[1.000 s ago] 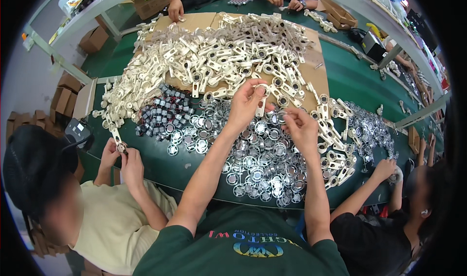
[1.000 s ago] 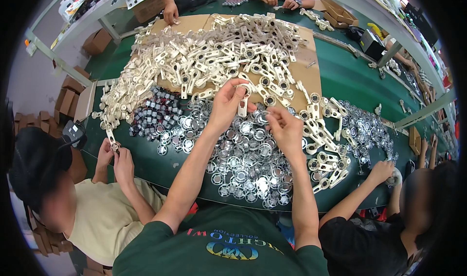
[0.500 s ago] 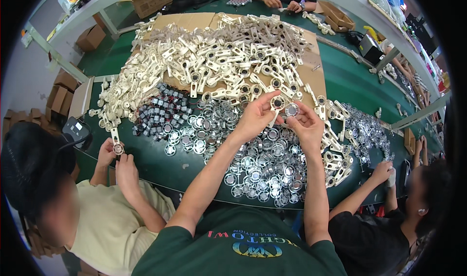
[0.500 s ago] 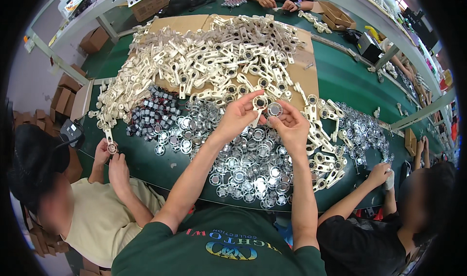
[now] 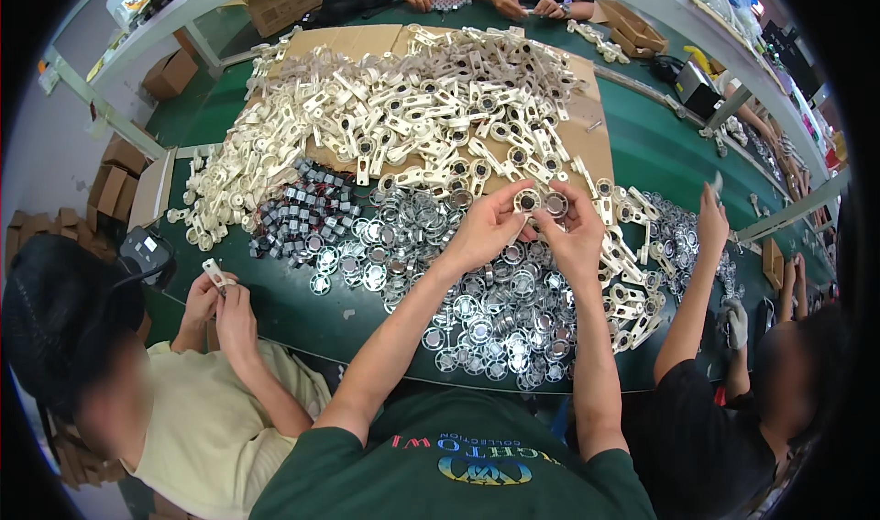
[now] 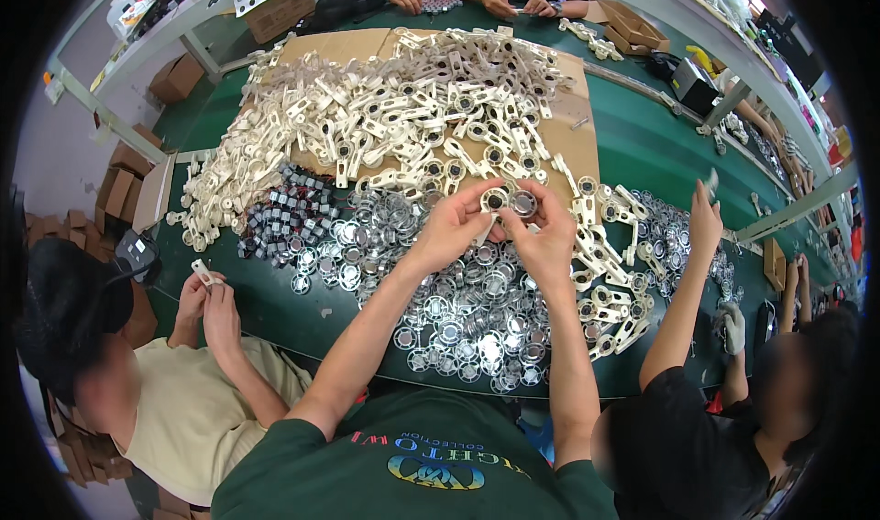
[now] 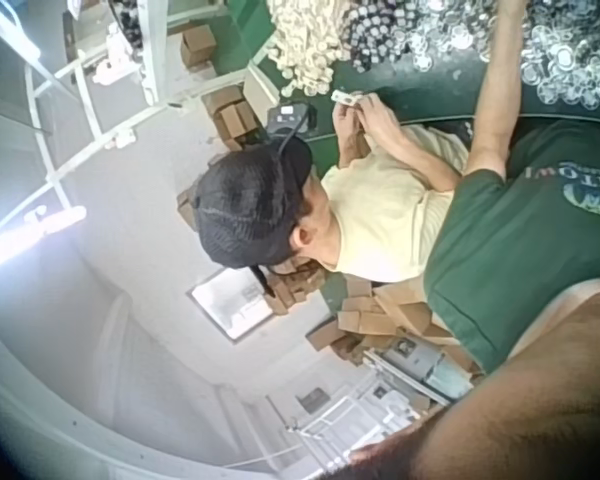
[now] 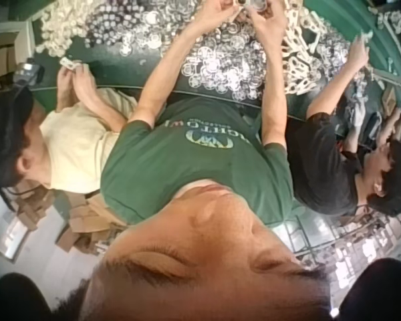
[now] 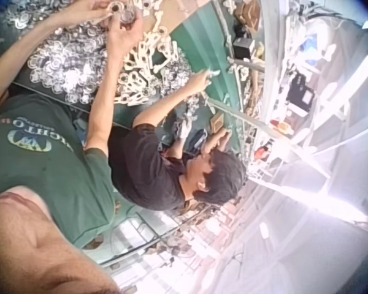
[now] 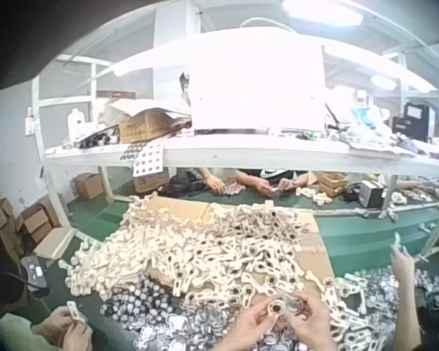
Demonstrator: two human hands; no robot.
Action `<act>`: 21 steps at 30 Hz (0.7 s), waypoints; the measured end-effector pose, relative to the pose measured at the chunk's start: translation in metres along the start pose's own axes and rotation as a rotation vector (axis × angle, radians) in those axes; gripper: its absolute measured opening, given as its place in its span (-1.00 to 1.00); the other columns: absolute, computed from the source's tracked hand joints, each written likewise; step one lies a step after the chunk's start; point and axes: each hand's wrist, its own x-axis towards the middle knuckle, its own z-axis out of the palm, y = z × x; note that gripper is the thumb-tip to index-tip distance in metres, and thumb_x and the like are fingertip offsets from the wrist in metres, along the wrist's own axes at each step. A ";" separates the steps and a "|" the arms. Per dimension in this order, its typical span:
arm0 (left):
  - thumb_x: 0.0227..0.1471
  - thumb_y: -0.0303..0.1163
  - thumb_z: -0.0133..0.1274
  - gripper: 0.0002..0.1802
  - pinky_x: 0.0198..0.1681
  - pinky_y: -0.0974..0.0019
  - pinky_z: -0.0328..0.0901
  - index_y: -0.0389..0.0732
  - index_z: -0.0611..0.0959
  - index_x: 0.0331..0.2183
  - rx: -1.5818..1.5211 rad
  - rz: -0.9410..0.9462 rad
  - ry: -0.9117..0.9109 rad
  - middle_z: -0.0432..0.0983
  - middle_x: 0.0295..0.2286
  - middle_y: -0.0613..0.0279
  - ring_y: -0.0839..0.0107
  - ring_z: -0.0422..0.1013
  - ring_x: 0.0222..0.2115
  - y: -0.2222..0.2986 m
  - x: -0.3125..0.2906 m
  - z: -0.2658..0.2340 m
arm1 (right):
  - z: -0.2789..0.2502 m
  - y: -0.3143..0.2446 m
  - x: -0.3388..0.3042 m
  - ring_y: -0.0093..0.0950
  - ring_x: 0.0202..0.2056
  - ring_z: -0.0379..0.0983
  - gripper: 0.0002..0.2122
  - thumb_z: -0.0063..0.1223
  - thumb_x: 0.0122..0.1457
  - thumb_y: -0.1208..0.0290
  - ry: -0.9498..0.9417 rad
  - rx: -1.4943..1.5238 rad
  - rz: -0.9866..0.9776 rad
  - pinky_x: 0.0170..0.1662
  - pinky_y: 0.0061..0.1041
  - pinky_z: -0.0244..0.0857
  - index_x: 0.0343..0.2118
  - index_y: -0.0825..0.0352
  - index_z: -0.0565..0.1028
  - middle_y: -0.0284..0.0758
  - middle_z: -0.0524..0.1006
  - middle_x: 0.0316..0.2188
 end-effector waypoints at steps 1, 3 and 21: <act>0.33 -0.57 -0.05 -0.42 -0.32 0.46 0.45 -0.22 0.35 0.34 0.015 0.016 0.000 0.65 -0.30 0.23 0.52 0.60 -0.33 0.000 0.000 0.002 | -0.001 -0.002 0.001 -0.60 -0.25 0.60 -0.58 0.43 0.07 0.59 -0.023 -0.106 0.000 -0.18 -0.57 0.48 0.02 0.38 0.57 -0.32 0.63 -0.21; 0.30 -0.63 -0.07 -0.37 -0.29 0.45 0.46 -0.23 0.31 0.36 0.032 0.019 -0.017 0.64 -0.31 0.22 0.52 0.59 -0.31 -0.001 0.001 0.005 | 0.000 -0.005 0.002 -0.48 -0.25 0.62 -0.61 0.48 0.00 0.52 0.006 -0.235 -0.086 -0.19 -0.48 0.48 -0.07 0.35 0.62 -0.30 0.64 -0.24; 0.13 -0.71 -0.04 -0.43 -0.32 0.47 0.43 -0.26 0.50 0.19 -0.109 0.068 0.118 0.61 -0.19 0.23 0.59 0.51 -0.31 0.012 -0.004 0.006 | -0.003 -0.003 -0.002 -0.33 -0.07 0.51 -0.43 0.26 0.10 0.64 -0.208 -0.136 -0.104 0.04 -0.38 0.37 0.23 0.33 0.42 -0.22 0.53 -0.06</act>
